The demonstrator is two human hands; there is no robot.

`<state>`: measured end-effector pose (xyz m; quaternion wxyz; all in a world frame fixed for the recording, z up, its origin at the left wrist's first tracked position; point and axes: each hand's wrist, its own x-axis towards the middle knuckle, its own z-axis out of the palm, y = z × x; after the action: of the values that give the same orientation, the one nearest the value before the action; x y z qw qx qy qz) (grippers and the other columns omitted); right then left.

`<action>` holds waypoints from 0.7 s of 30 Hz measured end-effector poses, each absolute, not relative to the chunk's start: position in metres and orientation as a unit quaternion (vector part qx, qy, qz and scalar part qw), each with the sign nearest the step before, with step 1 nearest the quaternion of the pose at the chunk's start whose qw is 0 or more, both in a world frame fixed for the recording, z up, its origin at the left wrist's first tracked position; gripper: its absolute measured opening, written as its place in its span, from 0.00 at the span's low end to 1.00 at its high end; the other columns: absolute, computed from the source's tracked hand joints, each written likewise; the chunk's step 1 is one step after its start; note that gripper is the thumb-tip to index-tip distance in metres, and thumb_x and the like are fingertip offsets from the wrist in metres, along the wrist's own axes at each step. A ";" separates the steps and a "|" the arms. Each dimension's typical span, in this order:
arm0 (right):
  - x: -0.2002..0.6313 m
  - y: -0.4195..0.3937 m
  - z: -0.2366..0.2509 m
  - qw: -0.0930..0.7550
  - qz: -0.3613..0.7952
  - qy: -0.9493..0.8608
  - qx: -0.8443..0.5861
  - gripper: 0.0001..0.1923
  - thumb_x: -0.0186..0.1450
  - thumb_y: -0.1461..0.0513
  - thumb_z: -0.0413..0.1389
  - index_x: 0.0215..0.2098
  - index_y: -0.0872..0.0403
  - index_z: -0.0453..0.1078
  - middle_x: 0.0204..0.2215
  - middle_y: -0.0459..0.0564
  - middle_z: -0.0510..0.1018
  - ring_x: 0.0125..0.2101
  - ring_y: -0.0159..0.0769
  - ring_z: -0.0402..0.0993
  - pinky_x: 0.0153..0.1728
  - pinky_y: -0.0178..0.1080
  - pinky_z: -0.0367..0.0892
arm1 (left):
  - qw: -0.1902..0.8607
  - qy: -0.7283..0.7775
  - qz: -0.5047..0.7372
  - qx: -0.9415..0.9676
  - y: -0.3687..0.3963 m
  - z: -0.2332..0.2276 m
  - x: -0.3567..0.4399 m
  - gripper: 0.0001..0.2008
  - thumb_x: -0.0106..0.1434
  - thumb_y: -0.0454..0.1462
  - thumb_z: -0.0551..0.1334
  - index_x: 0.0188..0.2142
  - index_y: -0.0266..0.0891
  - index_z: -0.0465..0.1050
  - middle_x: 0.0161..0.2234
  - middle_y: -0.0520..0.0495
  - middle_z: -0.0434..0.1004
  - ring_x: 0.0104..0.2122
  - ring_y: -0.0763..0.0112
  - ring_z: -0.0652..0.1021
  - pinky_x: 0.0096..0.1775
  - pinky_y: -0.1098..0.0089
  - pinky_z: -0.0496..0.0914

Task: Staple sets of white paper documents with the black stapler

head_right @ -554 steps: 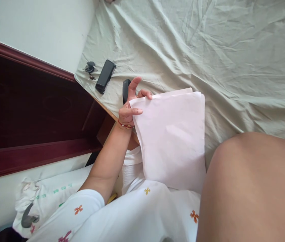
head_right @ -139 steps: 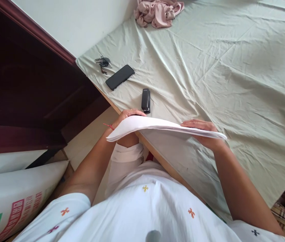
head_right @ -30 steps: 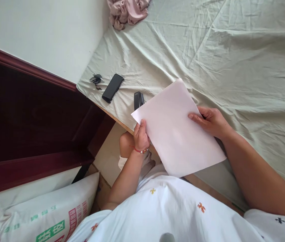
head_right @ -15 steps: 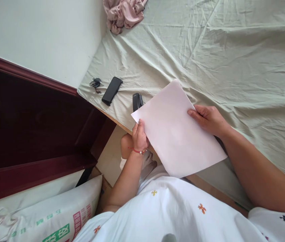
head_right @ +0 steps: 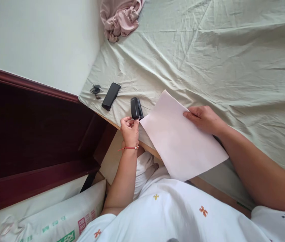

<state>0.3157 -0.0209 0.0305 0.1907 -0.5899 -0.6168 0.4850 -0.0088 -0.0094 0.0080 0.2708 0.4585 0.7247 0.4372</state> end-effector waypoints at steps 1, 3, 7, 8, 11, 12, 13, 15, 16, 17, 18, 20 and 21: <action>0.315 -0.021 0.031 0.193 0.487 -0.615 -0.589 0.27 0.73 0.41 0.51 0.29 0.52 0.67 0.22 0.45 0.71 0.24 0.31 0.63 0.28 0.37 0.59 | 0.235 0.718 0.427 0.497 -0.008 0.010 -0.014 0.20 0.59 0.35 0.69 0.51 0.41 0.70 0.37 0.49 0.78 0.28 0.74 0.74 0.35 0.71 0.70; 0.315 -0.020 0.031 0.200 0.492 -0.611 -0.587 0.27 0.71 0.40 0.52 0.29 0.52 0.69 0.22 0.45 0.72 0.24 0.32 0.64 0.27 0.37 0.60 | 0.184 0.690 0.392 0.580 -0.005 0.014 -0.024 0.27 0.59 0.34 0.69 0.58 0.43 0.70 0.46 0.44 0.79 0.33 0.71 0.76 0.43 0.67 0.73; 0.315 -0.019 0.030 0.210 0.507 -0.597 -0.585 0.27 0.69 0.39 0.55 0.28 0.51 0.71 0.21 0.45 0.73 0.22 0.32 0.65 0.25 0.37 0.60 | 0.156 0.632 0.312 0.692 0.002 0.023 -0.039 0.25 0.62 0.36 0.69 0.59 0.45 0.76 0.45 0.43 0.80 0.40 0.61 0.77 0.51 0.59 0.73; 0.315 -0.019 0.029 0.215 0.513 -0.591 -0.584 0.27 0.68 0.39 0.55 0.28 0.51 0.71 0.21 0.46 0.73 0.22 0.32 0.65 0.24 0.37 0.60 | 0.150 0.626 0.302 0.703 0.003 0.024 -0.040 0.24 0.62 0.38 0.69 0.58 0.45 0.78 0.42 0.43 0.81 0.41 0.59 0.77 0.51 0.58 0.73; 0.315 -0.018 0.027 0.230 0.530 -0.573 -0.581 0.26 0.67 0.39 0.58 0.27 0.51 0.72 0.22 0.47 0.74 0.22 0.33 0.67 0.24 0.38 0.61 | 0.143 0.620 0.296 0.712 0.005 0.026 -0.042 0.21 0.63 0.41 0.70 0.56 0.46 0.80 0.38 0.43 0.81 0.41 0.56 0.76 0.49 0.57 0.74; 0.315 -0.018 0.026 0.236 0.533 -0.568 -0.581 0.26 0.66 0.39 0.58 0.27 0.51 0.73 0.23 0.47 0.75 0.22 0.34 0.67 0.24 0.38 0.61 | 0.146 0.620 0.298 0.711 0.005 0.027 -0.041 0.20 0.63 0.41 0.70 0.55 0.46 0.81 0.38 0.43 0.81 0.41 0.56 0.76 0.48 0.58 0.74; 0.315 -0.017 0.026 0.240 0.536 -0.564 -0.582 0.25 0.66 0.39 0.59 0.27 0.50 0.73 0.23 0.47 0.75 0.22 0.34 0.68 0.24 0.38 0.62 | 0.149 0.620 0.300 0.709 0.005 0.027 -0.041 0.20 0.63 0.42 0.70 0.55 0.46 0.81 0.38 0.43 0.81 0.41 0.56 0.76 0.47 0.58 0.74; 0.316 -0.017 0.025 0.244 0.537 -0.558 -0.584 0.25 0.66 0.39 0.59 0.27 0.50 0.73 0.23 0.48 0.76 0.23 0.35 0.69 0.24 0.39 0.62 | 0.154 0.622 0.304 0.704 0.005 0.029 -0.040 0.19 0.63 0.41 0.70 0.54 0.46 0.81 0.38 0.43 0.82 0.41 0.57 0.76 0.46 0.60 0.74; 0.316 -0.016 0.025 0.244 0.538 -0.555 -0.586 0.25 0.66 0.39 0.59 0.27 0.50 0.74 0.23 0.48 0.76 0.23 0.35 0.70 0.24 0.39 0.63 | 0.156 0.623 0.305 0.703 0.005 0.029 -0.040 0.19 0.62 0.41 0.70 0.54 0.46 0.81 0.38 0.43 0.82 0.41 0.57 0.76 0.45 0.60 0.74; 0.316 -0.016 0.025 0.243 0.539 -0.553 -0.587 0.25 0.66 0.39 0.59 0.27 0.50 0.74 0.23 0.48 0.77 0.23 0.36 0.70 0.24 0.39 0.63 | 0.158 0.623 0.303 0.703 0.004 0.030 -0.040 0.19 0.62 0.41 0.70 0.54 0.46 0.81 0.39 0.43 0.82 0.41 0.58 0.76 0.45 0.60 0.74; 0.317 -0.016 0.025 0.241 0.544 -0.548 -0.588 0.25 0.65 0.39 0.59 0.28 0.50 0.75 0.24 0.48 0.78 0.23 0.36 0.71 0.24 0.39 0.64 | 0.161 0.625 0.301 0.702 0.004 0.030 -0.039 0.20 0.62 0.40 0.70 0.54 0.45 0.80 0.40 0.43 0.82 0.41 0.58 0.76 0.44 0.61 0.74; 0.317 -0.016 0.025 0.245 0.555 -0.537 -0.586 0.25 0.65 0.38 0.59 0.30 0.50 0.77 0.26 0.49 0.80 0.24 0.37 0.73 0.24 0.39 0.66 | 0.172 0.634 0.299 0.692 0.002 0.029 -0.038 0.22 0.61 0.39 0.70 0.56 0.45 0.77 0.43 0.43 0.82 0.42 0.60 0.77 0.41 0.63 0.74; 0.317 -0.016 0.026 0.250 0.562 -0.531 -0.583 0.26 0.64 0.37 0.60 0.32 0.50 0.78 0.27 0.49 0.81 0.25 0.38 0.74 0.24 0.39 0.66 | 0.183 0.643 0.302 0.680 0.000 0.028 -0.038 0.24 0.60 0.38 0.70 0.57 0.45 0.75 0.44 0.43 0.81 0.42 0.61 0.78 0.39 0.65 0.73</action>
<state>0.3174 -0.0163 0.0255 0.2504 -0.5829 -0.5310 0.5617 -0.0377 0.0004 0.0280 0.1831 0.6799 0.6426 0.3020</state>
